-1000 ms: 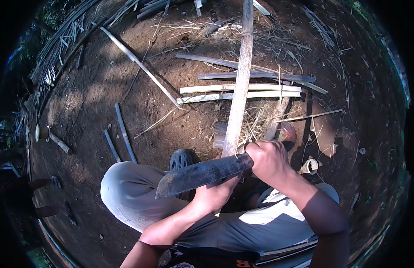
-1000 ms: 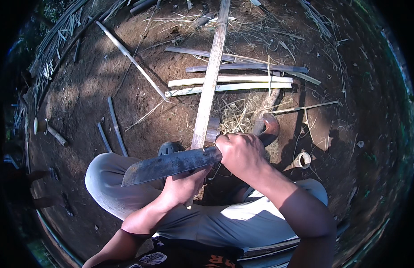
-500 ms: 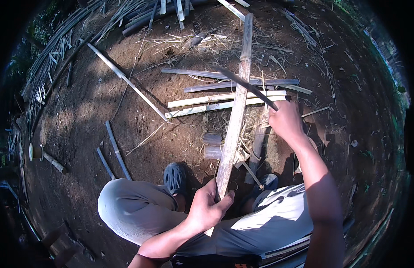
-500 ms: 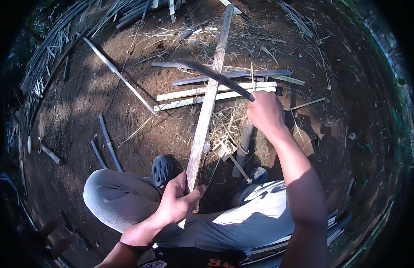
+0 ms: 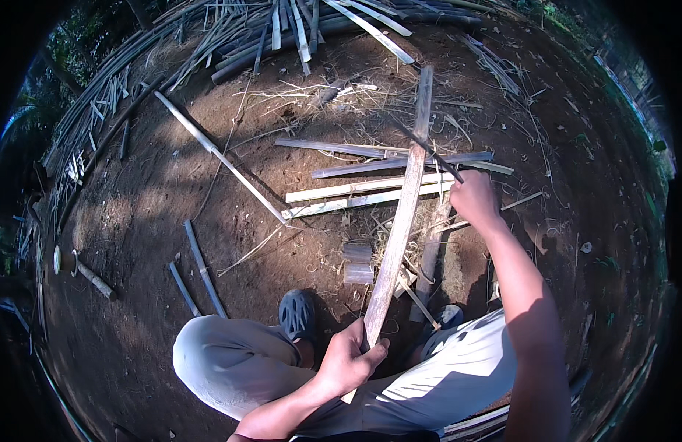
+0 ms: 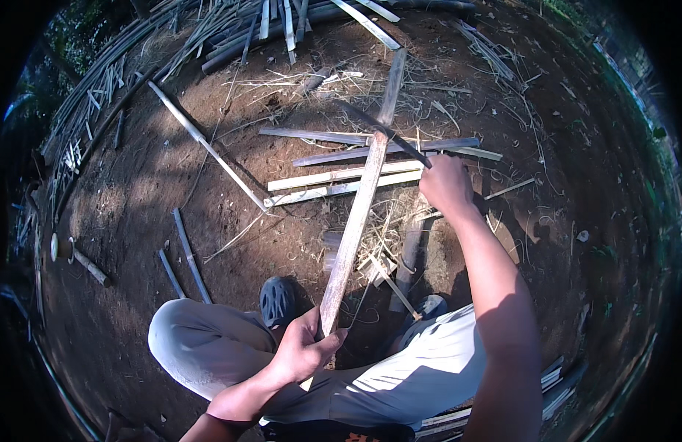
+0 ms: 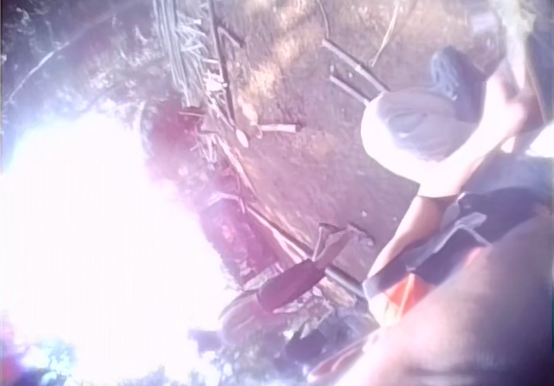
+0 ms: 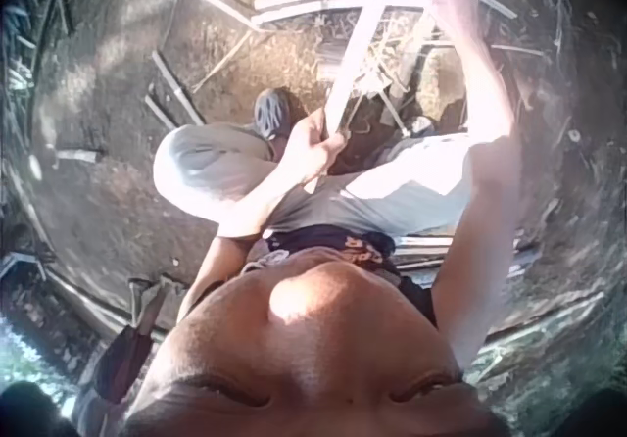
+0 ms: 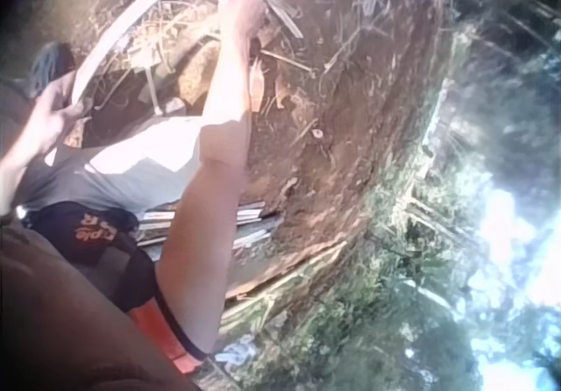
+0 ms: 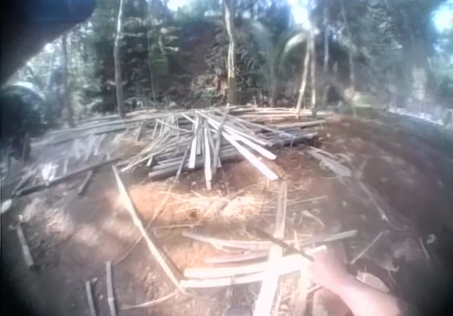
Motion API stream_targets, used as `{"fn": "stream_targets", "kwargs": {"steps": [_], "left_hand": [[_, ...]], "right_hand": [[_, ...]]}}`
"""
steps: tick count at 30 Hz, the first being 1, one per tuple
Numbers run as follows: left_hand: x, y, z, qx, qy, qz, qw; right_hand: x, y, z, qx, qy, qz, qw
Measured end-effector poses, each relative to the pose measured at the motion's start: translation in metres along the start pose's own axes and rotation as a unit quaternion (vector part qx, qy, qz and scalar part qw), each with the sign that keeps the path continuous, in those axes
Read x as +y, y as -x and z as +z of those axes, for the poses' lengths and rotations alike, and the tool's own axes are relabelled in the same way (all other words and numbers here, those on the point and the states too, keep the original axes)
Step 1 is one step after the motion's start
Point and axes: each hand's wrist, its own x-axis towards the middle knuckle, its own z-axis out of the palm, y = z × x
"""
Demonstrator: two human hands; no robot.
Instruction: The person sits on the ground and uses a large knife to shave and smooth the surface of a long bamboo pole. They repeatedly scrape the blade along the pole to remove the outer layer and create a flat, smooth surface, occasionally inspecting the work.
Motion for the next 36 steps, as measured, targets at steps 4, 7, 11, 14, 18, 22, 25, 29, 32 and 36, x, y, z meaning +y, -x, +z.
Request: {"fn": "stream_targets", "kwargs": {"steps": [4, 7, 11, 14, 18, 22, 25, 29, 32, 36], "left_hand": [[0.002, -0.007, 0.002, -0.007, -0.005, 0.004, 1.000], [0.010, -0.006, -0.003, -0.009, 0.042, -0.025, 0.999], [0.000, -0.001, -0.004, 0.022, -0.022, 0.036, 0.999], [-0.006, 0.003, -0.002, 0.006, -0.073, 0.067, 0.995], [0.003, 0.000, -0.002, 0.024, -0.133, 0.141, 0.981], [0.004, -0.001, -0.003, 0.074, -0.204, 0.146, 0.965], [0.005, -0.004, 0.003, 0.093, -0.209, 0.157, 0.961], [0.004, -0.007, 0.005, 0.109, -0.258, 0.170, 0.945], [0.001, -0.008, 0.005, 0.121, -0.285, 0.194, 0.931], [0.003, -0.010, 0.010, 0.147, -0.245, 0.172, 0.943]], "right_hand": [[0.019, -0.014, -0.019, 0.070, 0.069, -0.079, 0.992], [-0.012, 0.006, -0.006, 0.022, 0.033, -0.095, 0.995], [-0.006, 0.004, 0.004, 0.041, 0.023, -0.172, 0.984], [0.059, -0.044, -0.016, 0.107, 0.046, 0.044, 0.992], [0.128, -0.061, -0.015, 0.161, 0.000, 0.141, 0.977], [0.097, -0.061, -0.017, 0.147, -0.044, 0.100, 0.983], [0.063, -0.060, -0.014, 0.127, -0.126, 0.076, 0.981], [0.040, -0.056, -0.013, 0.110, -0.201, 0.064, 0.971], [0.040, -0.056, -0.011, 0.097, -0.228, 0.050, 0.967], [0.030, -0.047, -0.023, 0.021, -0.391, 0.087, 0.916]]}}
